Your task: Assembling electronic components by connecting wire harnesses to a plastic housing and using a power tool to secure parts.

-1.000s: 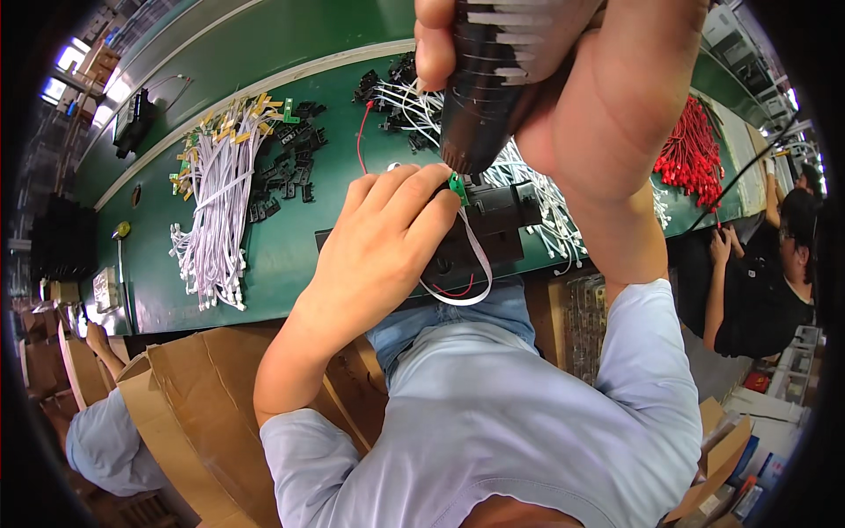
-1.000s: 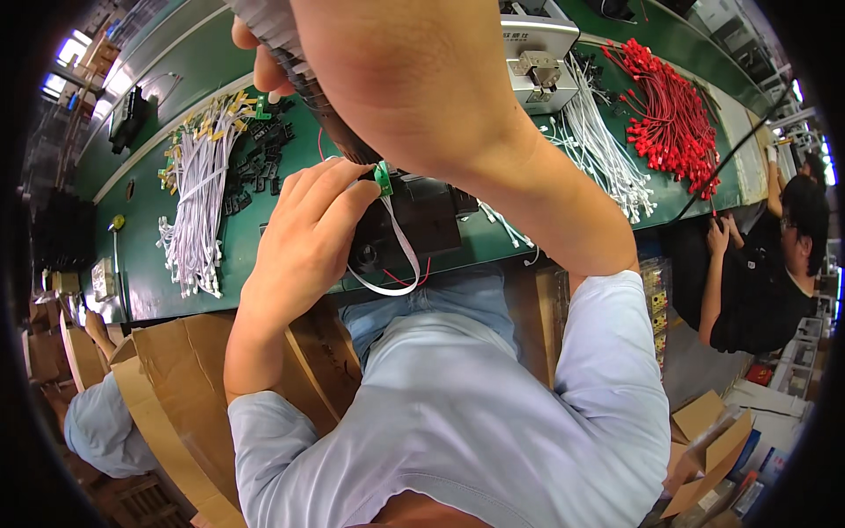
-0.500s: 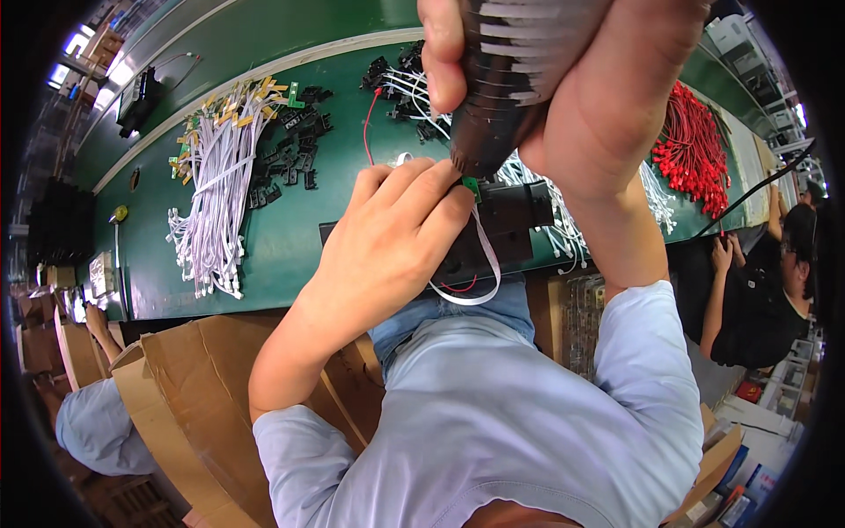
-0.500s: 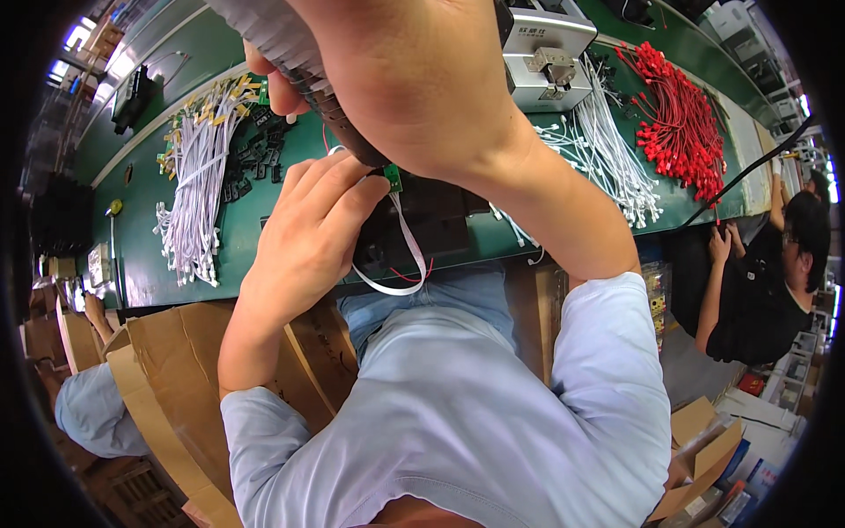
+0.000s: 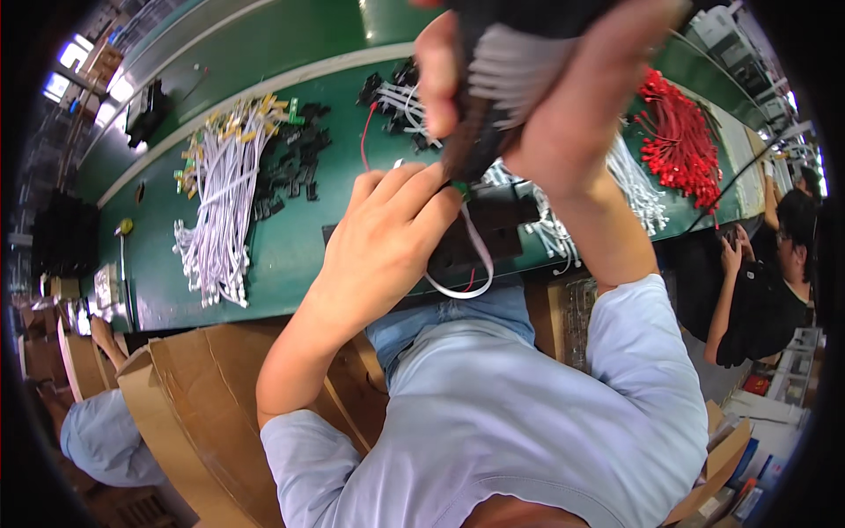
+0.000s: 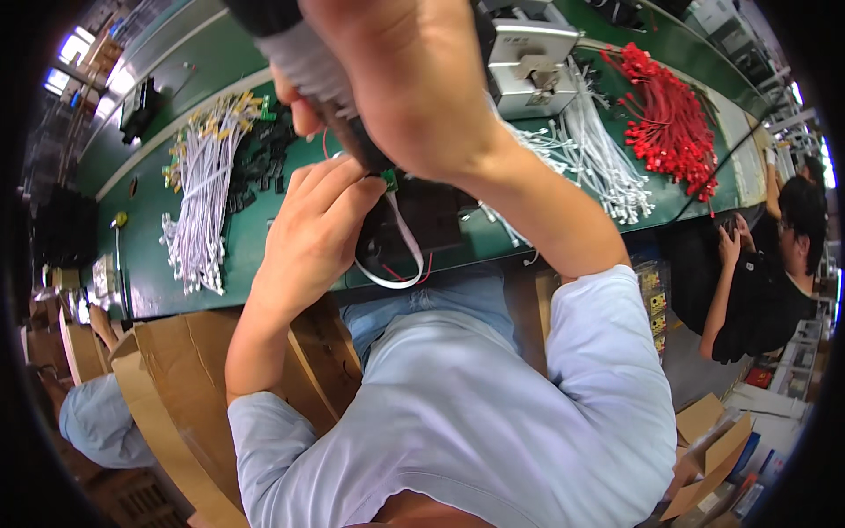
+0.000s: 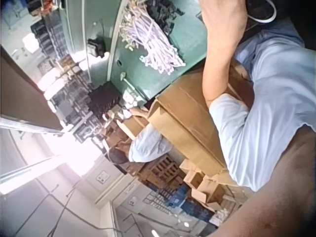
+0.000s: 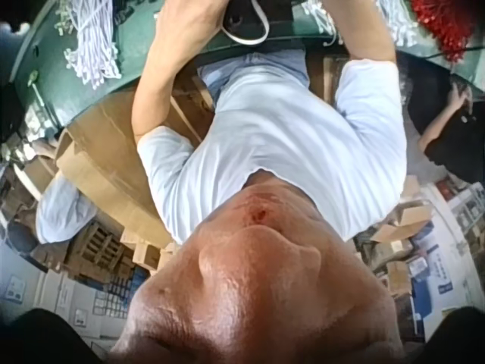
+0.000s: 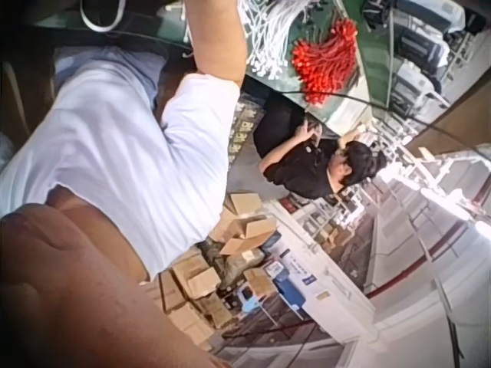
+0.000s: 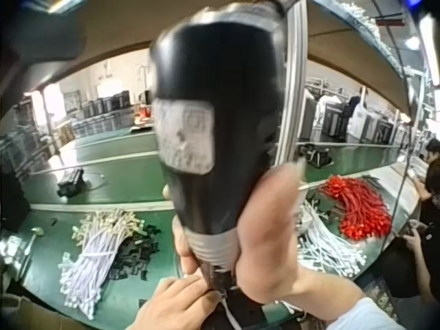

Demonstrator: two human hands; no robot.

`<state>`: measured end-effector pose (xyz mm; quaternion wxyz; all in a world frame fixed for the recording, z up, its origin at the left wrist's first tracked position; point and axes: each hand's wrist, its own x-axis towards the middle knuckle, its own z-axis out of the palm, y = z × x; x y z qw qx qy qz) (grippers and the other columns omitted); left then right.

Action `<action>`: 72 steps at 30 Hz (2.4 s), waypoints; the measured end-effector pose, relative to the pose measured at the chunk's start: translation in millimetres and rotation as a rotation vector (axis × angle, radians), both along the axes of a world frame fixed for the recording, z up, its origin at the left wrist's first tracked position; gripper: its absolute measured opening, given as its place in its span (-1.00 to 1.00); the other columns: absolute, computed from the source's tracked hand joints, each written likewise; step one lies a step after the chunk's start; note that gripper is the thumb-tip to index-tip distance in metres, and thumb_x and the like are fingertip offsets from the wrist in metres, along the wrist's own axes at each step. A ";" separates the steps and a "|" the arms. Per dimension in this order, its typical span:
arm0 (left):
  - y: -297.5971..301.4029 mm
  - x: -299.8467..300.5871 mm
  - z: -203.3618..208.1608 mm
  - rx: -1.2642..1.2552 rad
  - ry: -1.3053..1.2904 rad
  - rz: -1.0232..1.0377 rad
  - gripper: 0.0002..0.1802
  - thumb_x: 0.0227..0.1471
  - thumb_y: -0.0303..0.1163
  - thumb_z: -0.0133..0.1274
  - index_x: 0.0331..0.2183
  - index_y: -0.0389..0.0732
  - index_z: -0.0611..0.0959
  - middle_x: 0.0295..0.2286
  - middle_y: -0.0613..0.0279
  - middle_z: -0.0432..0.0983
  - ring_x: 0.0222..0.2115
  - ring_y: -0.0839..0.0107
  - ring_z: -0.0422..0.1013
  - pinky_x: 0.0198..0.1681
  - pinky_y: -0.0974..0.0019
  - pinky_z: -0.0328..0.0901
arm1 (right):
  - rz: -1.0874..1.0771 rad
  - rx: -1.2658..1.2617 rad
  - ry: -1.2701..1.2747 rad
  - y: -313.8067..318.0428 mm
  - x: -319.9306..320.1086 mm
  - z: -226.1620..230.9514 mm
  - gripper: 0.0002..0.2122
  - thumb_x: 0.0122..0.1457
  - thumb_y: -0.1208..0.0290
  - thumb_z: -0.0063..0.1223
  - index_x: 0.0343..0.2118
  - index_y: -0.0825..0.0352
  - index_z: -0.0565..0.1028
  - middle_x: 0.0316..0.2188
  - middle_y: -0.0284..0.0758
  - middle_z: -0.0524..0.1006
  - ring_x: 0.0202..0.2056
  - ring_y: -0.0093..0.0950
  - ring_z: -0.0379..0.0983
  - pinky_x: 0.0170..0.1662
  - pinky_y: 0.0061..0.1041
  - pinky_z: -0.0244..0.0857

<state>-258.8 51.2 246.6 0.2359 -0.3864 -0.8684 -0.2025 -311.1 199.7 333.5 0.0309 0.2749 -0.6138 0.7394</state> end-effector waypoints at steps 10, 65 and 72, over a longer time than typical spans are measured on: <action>-2.8 -4.1 -0.3 0.274 -0.222 0.097 -0.47 -0.04 -0.54 0.18 0.01 -0.24 0.41 -0.16 -0.08 0.53 -0.14 -0.04 0.44 -0.09 0.15 0.34 | -0.495 -0.693 -0.180 113.0 -183.7 -16.4 -0.56 0.20 0.00 0.06 -0.16 0.35 0.38 -0.46 -0.31 0.46 -0.46 -0.44 0.45 -0.34 -0.33 0.40; -107.5 -172.4 -100.2 -0.269 -0.229 0.649 -0.75 -0.06 -0.23 0.20 -0.25 0.00 0.72 -0.17 0.31 0.43 -0.09 0.21 0.30 -0.05 -0.01 0.10 | -0.632 1.513 0.928 -109.2 -394.5 -168.9 -0.17 -0.37 0.30 0.49 0.06 0.24 0.28 0.08 -0.34 0.32 0.15 -0.33 0.19 0.04 0.15 0.12; -130.6 -165.4 -99.4 -0.292 -0.051 0.649 -0.82 -0.12 -0.35 0.20 -0.36 -0.10 0.64 -0.21 0.32 0.54 -0.07 0.23 0.35 -0.04 -0.03 0.12 | -0.258 1.268 0.826 -107.7 -263.5 -90.9 -0.60 -0.04 0.05 0.25 -0.30 0.31 0.54 -0.39 -0.17 0.57 -0.36 -0.14 0.57 -0.38 -0.13 0.42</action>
